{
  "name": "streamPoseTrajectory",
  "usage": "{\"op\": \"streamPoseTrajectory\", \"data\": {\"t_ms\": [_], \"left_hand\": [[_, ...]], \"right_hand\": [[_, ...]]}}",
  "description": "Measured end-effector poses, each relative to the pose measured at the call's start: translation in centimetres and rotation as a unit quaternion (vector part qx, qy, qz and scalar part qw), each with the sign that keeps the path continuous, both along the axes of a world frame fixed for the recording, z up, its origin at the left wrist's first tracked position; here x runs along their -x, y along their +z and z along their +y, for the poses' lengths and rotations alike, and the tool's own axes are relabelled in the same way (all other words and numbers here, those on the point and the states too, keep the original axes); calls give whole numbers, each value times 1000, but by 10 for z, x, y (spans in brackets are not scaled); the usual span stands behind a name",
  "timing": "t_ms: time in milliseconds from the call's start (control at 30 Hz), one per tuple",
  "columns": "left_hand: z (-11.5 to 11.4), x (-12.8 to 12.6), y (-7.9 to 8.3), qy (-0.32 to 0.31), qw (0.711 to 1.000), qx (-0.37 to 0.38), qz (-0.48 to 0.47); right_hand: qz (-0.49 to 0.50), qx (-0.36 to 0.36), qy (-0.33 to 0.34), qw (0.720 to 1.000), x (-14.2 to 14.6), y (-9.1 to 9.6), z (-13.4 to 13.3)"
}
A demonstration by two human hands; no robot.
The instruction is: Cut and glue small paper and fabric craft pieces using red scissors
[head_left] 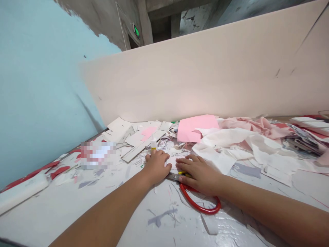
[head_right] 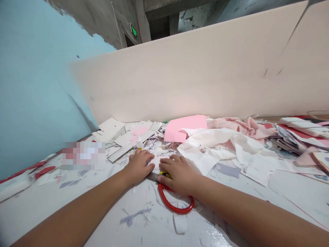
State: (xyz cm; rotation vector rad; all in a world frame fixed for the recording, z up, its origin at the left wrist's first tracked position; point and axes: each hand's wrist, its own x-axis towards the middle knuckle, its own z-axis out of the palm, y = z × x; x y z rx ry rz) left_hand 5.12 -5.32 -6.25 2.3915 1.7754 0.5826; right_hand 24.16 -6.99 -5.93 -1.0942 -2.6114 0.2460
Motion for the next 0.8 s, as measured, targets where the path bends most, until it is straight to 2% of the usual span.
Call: {"op": "streamPoseTrajectory", "data": {"t_ms": [133,333,467,533,600,667,800], "left_hand": [[0,-1,1,-3,1000,-1,-18],[-1,-2,6,0,997,6,-73],[-5,-3,10,4,989,20,-145],[-9,-6,13,2,961,55,-270],[-13,-10,17,-19,907,110,-406],[-17,-14,21,-45,881,150,-447],[-23,-19,23,-72,863,190,-462]], "right_hand": [[21,-9,-9,1000,-2,-4,2],[67,-93,-62,991,-3,-2,-6],[58,-84,-64,993,-1,5,-14],[96,-45,-77,991,0,9,-17],[172,27,-112,978,2,11,-19],[253,113,-146,950,4,12,-20],[376,263,-151,875,6,11,-17]]}}
